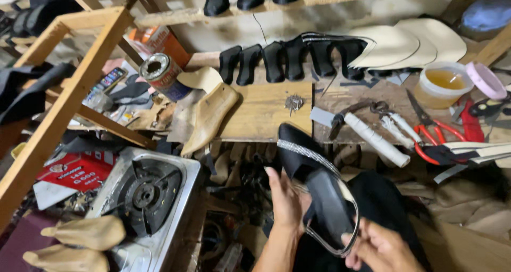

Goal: The person assembles a black shoe on a wooden shoe last by hand, pressing and smoothing the upper around the last. They use a hammer to tap nails into the shoe last to secure the upper, then remove the last and place the finished shoe on a shelf. The person repeats the process with a second shoe.

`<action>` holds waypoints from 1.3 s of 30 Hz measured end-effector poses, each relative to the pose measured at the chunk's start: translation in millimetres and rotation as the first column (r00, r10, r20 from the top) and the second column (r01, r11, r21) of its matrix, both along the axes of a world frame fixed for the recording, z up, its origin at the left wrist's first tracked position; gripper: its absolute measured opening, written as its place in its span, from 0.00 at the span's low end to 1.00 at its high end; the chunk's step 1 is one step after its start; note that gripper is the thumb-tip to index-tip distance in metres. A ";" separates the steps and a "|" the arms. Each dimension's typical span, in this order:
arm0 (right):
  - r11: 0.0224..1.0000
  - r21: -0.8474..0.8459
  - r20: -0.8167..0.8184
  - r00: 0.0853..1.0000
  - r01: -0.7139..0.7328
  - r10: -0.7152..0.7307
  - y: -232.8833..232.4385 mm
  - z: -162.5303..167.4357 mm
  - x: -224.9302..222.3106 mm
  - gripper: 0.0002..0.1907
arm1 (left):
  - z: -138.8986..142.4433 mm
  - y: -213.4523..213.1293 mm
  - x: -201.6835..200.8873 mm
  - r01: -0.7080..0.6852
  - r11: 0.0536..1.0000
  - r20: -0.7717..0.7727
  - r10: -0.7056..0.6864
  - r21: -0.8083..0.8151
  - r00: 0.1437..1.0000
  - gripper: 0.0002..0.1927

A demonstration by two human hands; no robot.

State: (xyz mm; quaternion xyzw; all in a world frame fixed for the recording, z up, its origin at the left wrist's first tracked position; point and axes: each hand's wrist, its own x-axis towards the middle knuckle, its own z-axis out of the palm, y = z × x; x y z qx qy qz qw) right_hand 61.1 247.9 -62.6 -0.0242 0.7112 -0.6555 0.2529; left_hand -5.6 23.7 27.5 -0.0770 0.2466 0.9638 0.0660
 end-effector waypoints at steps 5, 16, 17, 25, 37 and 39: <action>0.975 -0.206 -0.252 0.959 0.080 -0.131 -22.0 100.1 -73.4 0.13 | -48.3 -10.5 -23.0 -0.072 0.721 -0.150 -0.046 -0.689 0.988 0.31; 0.929 -0.257 -0.378 0.858 0.265 -0.349 -77.0 248.0 -334.7 0.12 | -62.2 -2.5 -20.1 -0.494 0.239 -0.533 -0.137 -0.836 0.835 0.06; 0.927 -0.273 -0.370 0.861 0.258 -0.349 -79.5 254.4 -351.6 0.11 | -61.2 -2.6 -21.5 -0.477 0.248 -0.518 -0.132 -0.843 0.845 0.06; 0.887 -0.346 -0.267 0.875 0.304 -0.404 -80.9 272.3 -395.1 0.15 | -65.4 -9.8 -28.4 -0.432 0.261 -0.473 -0.123 -0.863 0.872 0.04; 0.858 -0.294 -0.623 0.596 0.422 -0.507 -104.1 228.2 -333.2 0.31 | -66.8 -5.4 -31.0 -0.417 0.290 -0.466 -0.127 -0.862 0.876 0.05; 0.909 -0.210 -0.670 0.624 0.361 -0.402 -108.2 222.0 -325.5 0.27 | -66.1 -4.4 -30.4 -0.432 0.286 -0.480 -0.125 -0.856 0.868 0.05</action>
